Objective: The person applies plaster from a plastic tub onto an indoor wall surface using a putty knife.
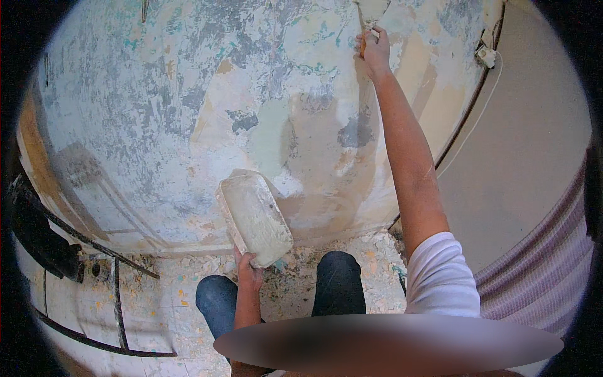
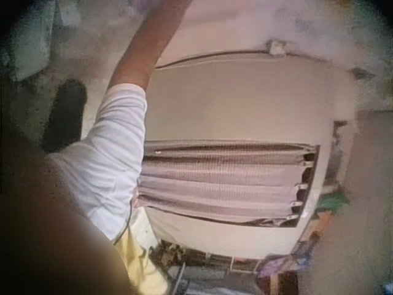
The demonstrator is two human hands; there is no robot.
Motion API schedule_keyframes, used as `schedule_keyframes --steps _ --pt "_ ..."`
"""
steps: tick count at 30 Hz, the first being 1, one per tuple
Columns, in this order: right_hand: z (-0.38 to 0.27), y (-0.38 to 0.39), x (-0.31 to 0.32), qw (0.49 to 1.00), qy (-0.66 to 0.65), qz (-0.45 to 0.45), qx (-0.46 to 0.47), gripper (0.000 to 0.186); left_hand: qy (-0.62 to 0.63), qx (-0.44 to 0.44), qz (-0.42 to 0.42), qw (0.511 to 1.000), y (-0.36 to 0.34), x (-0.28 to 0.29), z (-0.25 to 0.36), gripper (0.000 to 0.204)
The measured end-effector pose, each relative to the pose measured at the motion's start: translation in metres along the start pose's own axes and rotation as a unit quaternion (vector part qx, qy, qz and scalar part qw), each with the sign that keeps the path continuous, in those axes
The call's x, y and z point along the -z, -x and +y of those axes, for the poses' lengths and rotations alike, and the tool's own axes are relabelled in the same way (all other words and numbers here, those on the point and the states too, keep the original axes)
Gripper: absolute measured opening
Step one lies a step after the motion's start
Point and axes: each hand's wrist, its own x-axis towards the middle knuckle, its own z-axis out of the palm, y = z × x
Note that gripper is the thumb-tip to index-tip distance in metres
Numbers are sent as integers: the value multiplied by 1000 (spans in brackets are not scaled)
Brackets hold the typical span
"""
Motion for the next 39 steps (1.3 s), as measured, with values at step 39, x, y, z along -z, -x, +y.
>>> schedule_keyframes --steps 39 --pt "-34 11 -1 755 604 62 249 25 -11 1 -6 1000 0 3 -4 76"
